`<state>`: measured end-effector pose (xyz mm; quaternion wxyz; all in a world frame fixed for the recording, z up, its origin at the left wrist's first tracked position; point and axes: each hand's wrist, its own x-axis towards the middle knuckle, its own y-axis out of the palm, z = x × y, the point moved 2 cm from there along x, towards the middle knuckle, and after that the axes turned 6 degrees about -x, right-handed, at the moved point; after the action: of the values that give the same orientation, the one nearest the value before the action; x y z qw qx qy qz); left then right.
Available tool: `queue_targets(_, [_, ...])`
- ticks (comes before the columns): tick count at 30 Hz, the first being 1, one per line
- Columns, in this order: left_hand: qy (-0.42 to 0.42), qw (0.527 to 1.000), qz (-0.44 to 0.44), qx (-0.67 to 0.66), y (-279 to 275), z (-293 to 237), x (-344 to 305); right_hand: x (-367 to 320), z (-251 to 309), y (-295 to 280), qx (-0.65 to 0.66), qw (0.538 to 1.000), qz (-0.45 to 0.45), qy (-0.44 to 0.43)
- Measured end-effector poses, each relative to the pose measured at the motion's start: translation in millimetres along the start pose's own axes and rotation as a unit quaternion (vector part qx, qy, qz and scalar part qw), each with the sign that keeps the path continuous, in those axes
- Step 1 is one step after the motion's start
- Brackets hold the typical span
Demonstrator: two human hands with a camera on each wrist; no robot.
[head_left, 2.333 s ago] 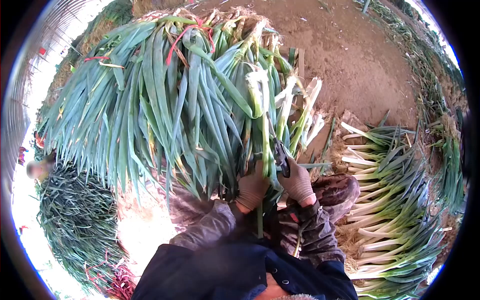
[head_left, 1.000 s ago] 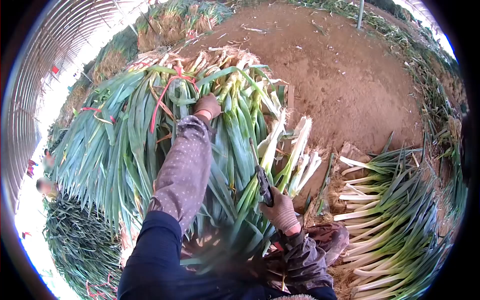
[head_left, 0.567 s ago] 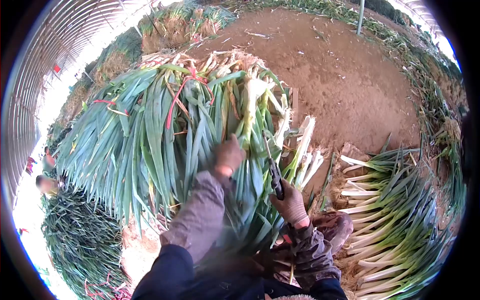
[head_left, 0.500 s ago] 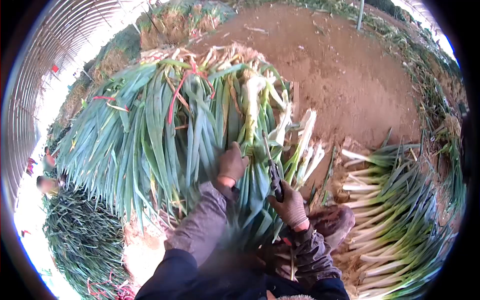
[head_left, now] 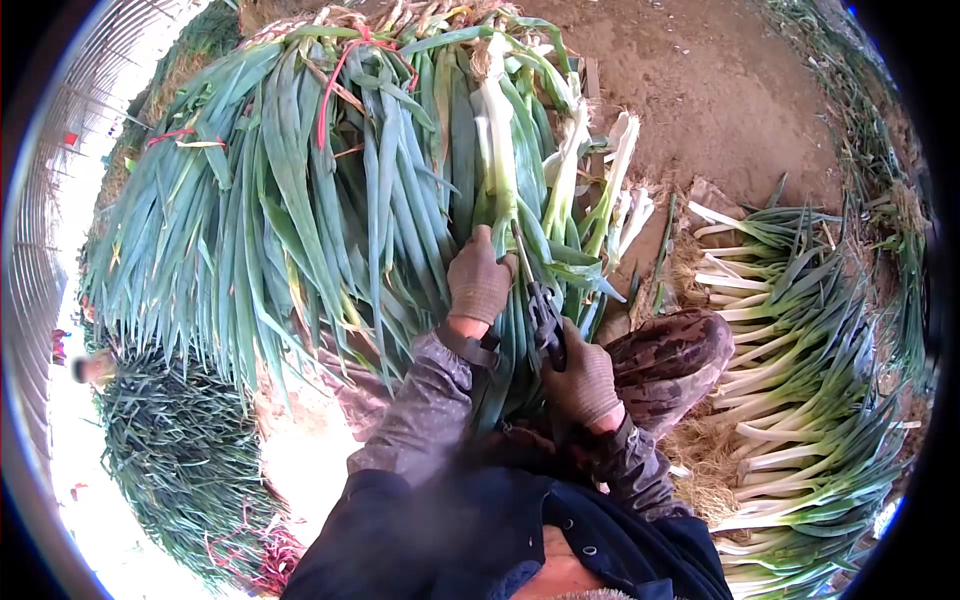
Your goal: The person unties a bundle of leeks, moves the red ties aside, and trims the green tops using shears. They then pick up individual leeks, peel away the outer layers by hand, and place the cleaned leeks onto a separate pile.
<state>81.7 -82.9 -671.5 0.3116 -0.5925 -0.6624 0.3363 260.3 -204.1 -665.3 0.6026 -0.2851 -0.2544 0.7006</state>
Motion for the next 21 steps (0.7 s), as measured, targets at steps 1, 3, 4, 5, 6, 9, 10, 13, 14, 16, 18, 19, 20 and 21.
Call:
queue_targets(1, [-0.012, 1.0, 0.011, -0.002, -1, -1, 0, 2, -1, 2, -0.008, 1.0, 0.004, 0.003])
queue_targets(3, [-0.015, 1.0, 0.007, -0.012, -3, -2, 0, 13, -1, 3, -0.021, 1.0, 0.002, -0.002])
queue_targets(4, [-0.016, 1.0, 0.005, -0.017, -2, -3, 0, 18, -1, 4, -0.028, 1.0, 0.001, -0.004])
queue_targets(5, [-0.013, 1.0, 0.008, -0.018, -2, -2, -2, 25, -1, 4, -0.034, 0.999, 0.011, 0.0])
queue_targets(6, [-0.009, 1.0, 0.009, -0.017, -3, -3, -3, 33, 0, 5, -0.039, 0.999, 0.021, 0.001])
queue_targets(9, [-0.012, 1.0, 0.022, 0.004, -4, -2, 2, 56, 2, 9, -0.039, 0.999, 0.012, -0.007])
queue_targets(10, [-0.018, 0.999, 0.03, 0.015, -4, -1, 2, 63, 6, 9, -0.034, 0.999, -0.004, -0.014])
queue_targets(13, [-0.007, 1.0, 0.029, 0.006, -6, -3, 0, 88, 15, 6, -0.063, 0.998, -0.004, -0.004])
queue_targets(14, [-0.002, 1.0, 0.017, -0.004, -2, 4, 1, 96, 18, 2, -0.066, 0.998, -0.006, 0.007])
queue_targets(16, [-0.016, 1.0, 0.018, -0.011, 0, 6, 3, 109, 18, 0, -0.056, 0.998, -0.019, 0.026])
queue_targets(18, [-0.022, 0.999, 0.026, -0.013, 1, 6, 3, 123, 22, -5, -0.083, 0.996, -0.008, 0.023])
queue_targets(19, [-0.02, 0.999, 0.032, -0.011, 1, 4, 3, 129, 24, -7, -0.097, 0.995, -0.003, 0.021])
queue_targets(20, [-0.017, 0.999, 0.037, -0.009, 0, 3, 5, 135, 21, -6, -0.115, 0.993, -0.009, -0.003])
queue_targets(21, [-0.019, 0.999, 0.037, -0.006, -1, 2, 5, 144, 22, -9, -0.119, 0.993, -0.013, -0.006])
